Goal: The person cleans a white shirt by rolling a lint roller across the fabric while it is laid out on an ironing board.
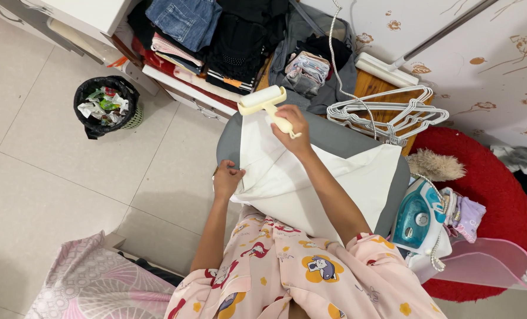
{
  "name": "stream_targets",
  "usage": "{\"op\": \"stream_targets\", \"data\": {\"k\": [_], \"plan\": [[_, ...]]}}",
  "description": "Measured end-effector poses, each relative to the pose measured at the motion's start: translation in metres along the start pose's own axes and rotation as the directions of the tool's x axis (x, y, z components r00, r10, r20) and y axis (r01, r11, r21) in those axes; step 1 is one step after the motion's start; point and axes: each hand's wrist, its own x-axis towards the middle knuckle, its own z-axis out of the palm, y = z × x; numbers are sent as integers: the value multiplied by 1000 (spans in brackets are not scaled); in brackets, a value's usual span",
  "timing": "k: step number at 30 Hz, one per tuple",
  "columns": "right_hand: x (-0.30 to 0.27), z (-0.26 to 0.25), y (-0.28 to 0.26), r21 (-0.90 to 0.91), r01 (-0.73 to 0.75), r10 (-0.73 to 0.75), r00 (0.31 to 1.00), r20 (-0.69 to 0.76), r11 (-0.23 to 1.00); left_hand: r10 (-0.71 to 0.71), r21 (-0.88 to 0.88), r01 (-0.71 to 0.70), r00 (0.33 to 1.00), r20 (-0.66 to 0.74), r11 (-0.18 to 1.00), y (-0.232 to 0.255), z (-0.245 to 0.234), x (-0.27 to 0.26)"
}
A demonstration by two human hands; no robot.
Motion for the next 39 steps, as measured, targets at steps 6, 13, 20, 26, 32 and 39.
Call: {"op": "stream_targets", "data": {"k": [6, 13, 20, 26, 32, 39], "plan": [[-38, -44, 12, 335, -294, 198, 936, 291, 895, 1, 23, -2, 1000, 19, 1000, 2, -3, 2], [-53, -30, 29, 438, -351, 155, 894, 421, 828, 5, 4, -6, 1000, 13, 1000, -1, -3, 1], [-43, -3, 13, 288, -273, 136, 898, 418, 918, 13, -21, -13, 1000, 6, 1000, -8, 0, 3], [-42, -20, 14, 274, -240, 116, 908, 401, 931, 49, 16, -49, 999, -23, 999, -13, 3, 6], [-42, 23, 15, 365, -263, 131, 928, 348, 893, 39, 66, -39, 999, 12, 997, -12, 1, 10], [-6, 32, 41, 743, -502, 494, 828, 265, 443, 49, 35, -49, 999, 11, 998, -6, -1, 7]]}}
